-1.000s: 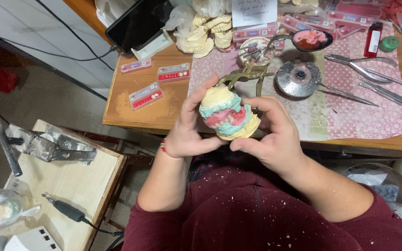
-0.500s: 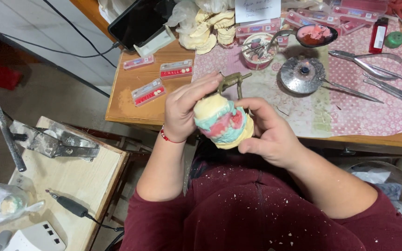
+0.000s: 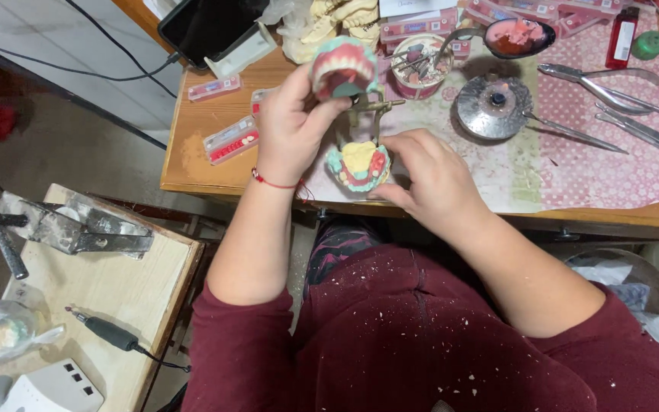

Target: The person works on a dental model mounted on an articulator, using a metal tool to scrape and shape the pink and blue material. They then pick up small artificial teeth from a plastic container and place them into the model.

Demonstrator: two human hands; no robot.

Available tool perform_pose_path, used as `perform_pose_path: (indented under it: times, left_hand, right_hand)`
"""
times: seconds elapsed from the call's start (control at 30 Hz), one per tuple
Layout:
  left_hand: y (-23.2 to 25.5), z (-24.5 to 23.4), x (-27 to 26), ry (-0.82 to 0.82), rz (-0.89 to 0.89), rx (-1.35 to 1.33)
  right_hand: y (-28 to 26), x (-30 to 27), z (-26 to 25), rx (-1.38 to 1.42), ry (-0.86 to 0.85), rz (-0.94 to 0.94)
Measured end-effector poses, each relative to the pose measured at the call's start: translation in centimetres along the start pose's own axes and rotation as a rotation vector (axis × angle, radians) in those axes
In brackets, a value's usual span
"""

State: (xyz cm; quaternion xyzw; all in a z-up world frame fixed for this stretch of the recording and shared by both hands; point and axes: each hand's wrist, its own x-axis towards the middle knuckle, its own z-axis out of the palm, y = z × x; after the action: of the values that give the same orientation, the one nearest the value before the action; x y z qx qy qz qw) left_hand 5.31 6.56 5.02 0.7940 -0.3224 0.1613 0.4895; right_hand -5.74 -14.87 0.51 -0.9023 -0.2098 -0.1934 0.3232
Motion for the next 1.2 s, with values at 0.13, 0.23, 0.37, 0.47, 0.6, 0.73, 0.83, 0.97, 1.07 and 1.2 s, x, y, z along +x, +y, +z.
perform_pose_path:
  times: [0.13,0.23,0.37,0.47,0.6,0.73,0.83,0.97,1.07,1.2]
  left_hand:
    - [-1.7,1.0,1.8,-0.106,0.022,-0.031]
    - [-2.4,1.8,2.6,-0.181,0.001,-0.144]
    - [-3.2,2.3,2.7,-0.209,-0.045,-0.286]
    - [-3.4,2.4,2.5,-0.203,-0.075,-0.400]
    - [-2.2,2.7,2.5,-0.159,-0.123,-0.216]
    - [-1.2,3.1,2.8,-0.150,-0.133,-0.114]
    - [-1.0,3.4,3.1,-0.167,-0.160,-0.010]
    - [-0.1,3.6,3.8,-0.299,-0.239,0.365]
    - [0.0,3.9,4.0,-0.338,-0.263,0.500]
    - [-2.8,5.0,3.9,-0.240,-0.086,0.586]
  right_hand:
    - [0.5,-0.1,0.6,-0.127,0.004,0.055]
    - [0.7,-0.1,0.8,-0.165,0.024,0.025]
    - [0.7,0.1,0.8,-0.145,0.008,0.060]
    - [0.7,0.2,0.8,-0.135,-0.002,0.070]
    - [0.6,0.2,0.1,-0.084,-0.009,0.035]
    - [2.1,-1.1,-3.7,-0.025,0.010,0.028]
    - [5.3,-4.0,-7.9,-0.242,0.242,0.033]
    - [10.7,-8.6,-12.1,-0.474,0.257,0.141]
    - [12.3,-10.5,-12.8,-0.516,0.172,0.198]
    - [11.7,-10.4,-13.3,-0.508,0.147,0.140]
